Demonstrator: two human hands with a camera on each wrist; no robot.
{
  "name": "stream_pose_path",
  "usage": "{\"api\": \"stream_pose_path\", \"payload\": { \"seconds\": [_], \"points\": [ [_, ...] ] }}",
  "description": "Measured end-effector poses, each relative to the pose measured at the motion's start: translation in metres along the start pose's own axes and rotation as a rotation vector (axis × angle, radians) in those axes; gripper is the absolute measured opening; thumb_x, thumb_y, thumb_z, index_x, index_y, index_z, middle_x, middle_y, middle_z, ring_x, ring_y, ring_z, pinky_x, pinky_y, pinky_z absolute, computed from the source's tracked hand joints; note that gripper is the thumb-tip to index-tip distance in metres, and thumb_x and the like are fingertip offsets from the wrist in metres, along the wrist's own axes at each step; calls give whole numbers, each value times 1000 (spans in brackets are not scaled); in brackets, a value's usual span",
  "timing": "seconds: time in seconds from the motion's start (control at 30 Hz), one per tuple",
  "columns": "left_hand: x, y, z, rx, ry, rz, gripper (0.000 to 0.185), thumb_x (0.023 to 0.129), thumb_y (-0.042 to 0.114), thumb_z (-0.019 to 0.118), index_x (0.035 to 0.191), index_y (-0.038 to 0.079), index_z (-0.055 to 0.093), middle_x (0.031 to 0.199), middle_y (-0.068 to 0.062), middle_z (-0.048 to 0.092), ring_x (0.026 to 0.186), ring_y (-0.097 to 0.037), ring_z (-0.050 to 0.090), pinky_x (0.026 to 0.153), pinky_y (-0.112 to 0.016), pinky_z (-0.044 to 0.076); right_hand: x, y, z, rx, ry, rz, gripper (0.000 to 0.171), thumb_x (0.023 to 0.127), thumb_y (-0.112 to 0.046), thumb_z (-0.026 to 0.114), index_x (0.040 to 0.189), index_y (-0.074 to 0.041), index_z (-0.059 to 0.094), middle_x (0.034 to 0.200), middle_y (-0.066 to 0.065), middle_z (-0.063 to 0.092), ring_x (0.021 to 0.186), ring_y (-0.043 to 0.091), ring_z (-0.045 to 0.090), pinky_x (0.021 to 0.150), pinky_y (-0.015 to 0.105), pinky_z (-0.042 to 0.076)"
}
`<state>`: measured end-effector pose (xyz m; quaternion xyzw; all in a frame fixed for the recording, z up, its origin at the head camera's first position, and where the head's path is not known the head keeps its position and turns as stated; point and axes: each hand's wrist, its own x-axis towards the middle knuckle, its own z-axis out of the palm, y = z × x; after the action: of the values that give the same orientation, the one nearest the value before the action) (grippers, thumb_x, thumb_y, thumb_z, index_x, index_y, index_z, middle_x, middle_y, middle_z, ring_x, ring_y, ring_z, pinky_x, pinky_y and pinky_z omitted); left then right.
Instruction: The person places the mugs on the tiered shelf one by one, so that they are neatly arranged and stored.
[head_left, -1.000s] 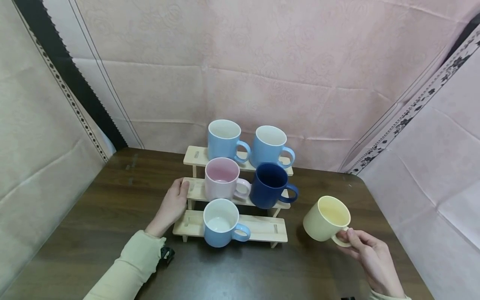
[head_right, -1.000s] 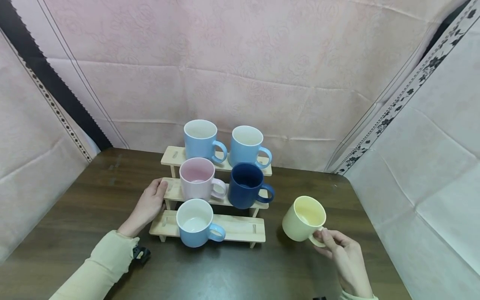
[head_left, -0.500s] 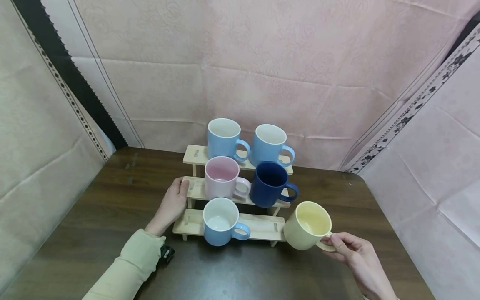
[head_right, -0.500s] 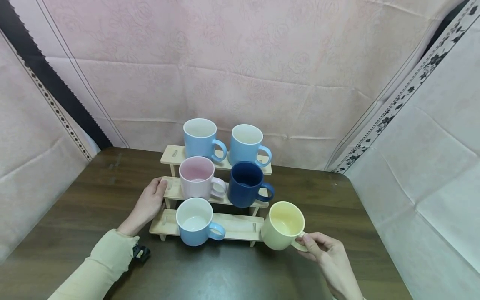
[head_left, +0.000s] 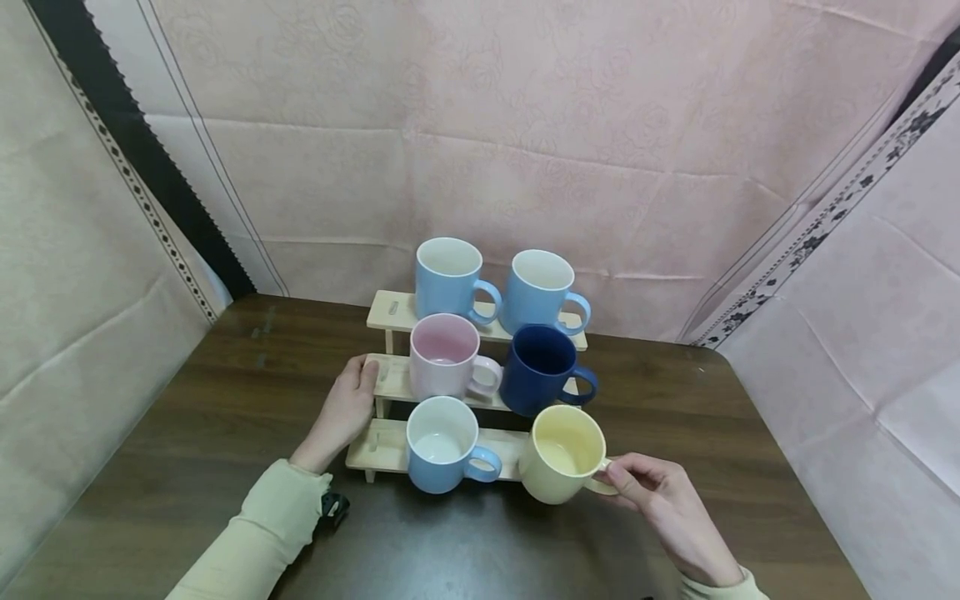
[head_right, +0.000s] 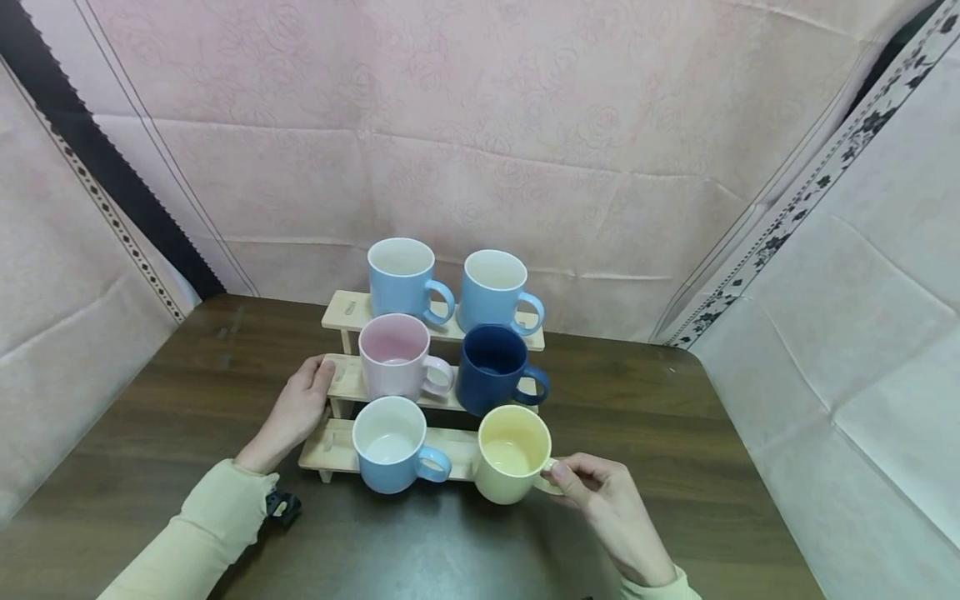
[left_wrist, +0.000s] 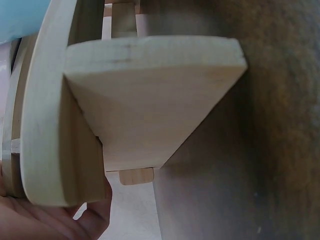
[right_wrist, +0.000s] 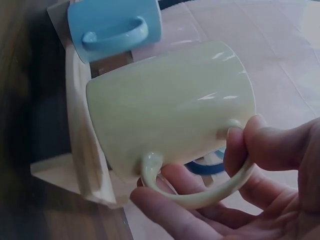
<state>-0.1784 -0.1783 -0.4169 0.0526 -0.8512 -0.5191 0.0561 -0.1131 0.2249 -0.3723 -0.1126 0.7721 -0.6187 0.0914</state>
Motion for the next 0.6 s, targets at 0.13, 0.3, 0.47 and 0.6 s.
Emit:
{"api": "stream_pose_path", "payload": {
  "seconds": [0.13, 0.3, 0.47, 0.6],
  "points": [
    [0, 0, 0, 1, -9, -3, 58, 108, 34, 25, 142, -13, 30, 141, -33, 39, 134, -43, 35, 110, -55, 28, 6, 1, 6, 1, -20, -4, 29, 98, -13, 60, 106, 15, 64, 101, 16, 70, 95, 22, 69, 79, 41, 56],
    [-1, 1, 0, 3, -10, -3, 58, 108, 34, 25, 142, -12, 30, 142, -33, 38, 134, -43, 35, 110, -55, 27, 12, 2, 13, 12, -34, 32, 32, 97, -16, 62, 107, 13, 64, 103, 17, 69, 96, 23, 68, 82, 44, 55],
    [-1, 2, -1, 0, -9, -3, 58, 108, 33, 25, 142, -13, 30, 142, -34, 38, 134, -43, 34, 110, -54, 27, 16, 4, 17, 30, -37, 64, 34, 96, -18, 63, 108, 14, 64, 104, 20, 68, 96, 24, 68, 83, 44, 55],
    [-1, 2, -1, -4, -9, -3, 57, 108, 33, 26, 142, -13, 30, 141, -33, 38, 134, -43, 35, 110, -55, 27, 19, 5, 19, 28, -34, 75, 35, 96, -19, 63, 108, 14, 64, 104, 20, 67, 96, 24, 67, 83, 43, 55]
  ]
}}
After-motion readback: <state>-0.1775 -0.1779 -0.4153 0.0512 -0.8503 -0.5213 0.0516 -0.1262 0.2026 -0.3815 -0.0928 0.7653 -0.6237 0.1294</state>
